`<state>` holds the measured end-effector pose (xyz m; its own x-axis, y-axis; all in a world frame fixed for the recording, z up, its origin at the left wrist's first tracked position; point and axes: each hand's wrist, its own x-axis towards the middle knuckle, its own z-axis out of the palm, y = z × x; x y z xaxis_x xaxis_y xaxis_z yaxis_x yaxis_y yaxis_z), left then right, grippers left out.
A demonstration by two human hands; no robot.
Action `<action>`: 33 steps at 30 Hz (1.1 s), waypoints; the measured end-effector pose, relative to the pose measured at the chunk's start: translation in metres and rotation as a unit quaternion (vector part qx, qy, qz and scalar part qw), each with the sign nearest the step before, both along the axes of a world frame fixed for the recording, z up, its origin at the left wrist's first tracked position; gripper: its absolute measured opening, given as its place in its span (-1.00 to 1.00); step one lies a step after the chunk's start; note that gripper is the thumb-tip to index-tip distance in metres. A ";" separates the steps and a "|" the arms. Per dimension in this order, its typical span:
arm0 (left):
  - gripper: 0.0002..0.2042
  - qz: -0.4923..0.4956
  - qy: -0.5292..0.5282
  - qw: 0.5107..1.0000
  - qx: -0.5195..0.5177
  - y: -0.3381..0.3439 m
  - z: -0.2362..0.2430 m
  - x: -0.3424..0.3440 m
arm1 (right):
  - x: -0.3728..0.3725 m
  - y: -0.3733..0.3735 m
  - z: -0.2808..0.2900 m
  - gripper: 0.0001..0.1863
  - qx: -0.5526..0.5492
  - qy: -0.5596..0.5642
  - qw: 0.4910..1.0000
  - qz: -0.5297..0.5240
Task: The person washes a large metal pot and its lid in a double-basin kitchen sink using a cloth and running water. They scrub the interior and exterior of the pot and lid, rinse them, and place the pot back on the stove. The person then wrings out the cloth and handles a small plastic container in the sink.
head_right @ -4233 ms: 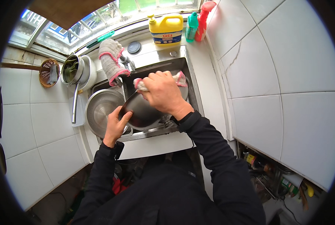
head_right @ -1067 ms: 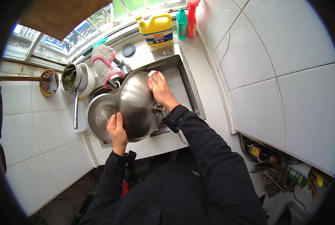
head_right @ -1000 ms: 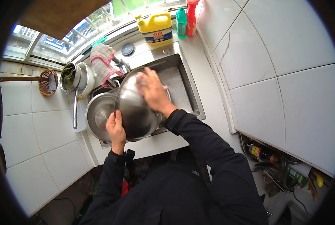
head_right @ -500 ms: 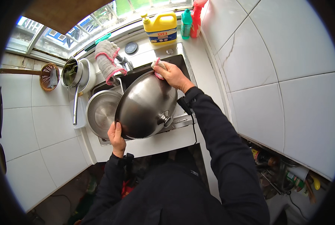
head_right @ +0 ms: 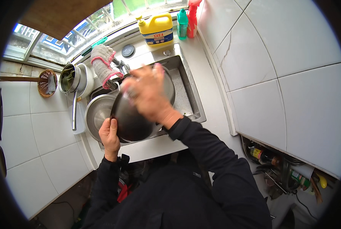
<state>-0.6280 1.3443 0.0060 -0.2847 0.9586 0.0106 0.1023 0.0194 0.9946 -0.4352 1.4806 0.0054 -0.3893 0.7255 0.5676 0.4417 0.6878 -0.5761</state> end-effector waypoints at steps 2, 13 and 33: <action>-0.77 0.042 -0.013 0.999 -0.013 -0.008 -0.005 0.003 | 0.013 0.028 -0.027 -0.73 -0.137 0.155 0.972 -0.111; -0.74 0.117 -0.096 0.988 -0.024 -0.002 -0.021 0.021 | -0.015 -0.087 -0.018 -0.37 -0.072 -0.095 0.989 0.088; -0.80 0.037 -0.068 0.997 -0.024 -0.016 -0.018 0.009 | 0.018 0.059 -0.021 -0.78 -0.180 0.048 0.972 0.146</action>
<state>-0.6194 1.3278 -0.0123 -0.3499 0.9335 -0.0777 -0.0366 0.0693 0.9969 -0.4168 1.5397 -0.0157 -0.5663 0.7501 0.3415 0.1901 0.5221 -0.8314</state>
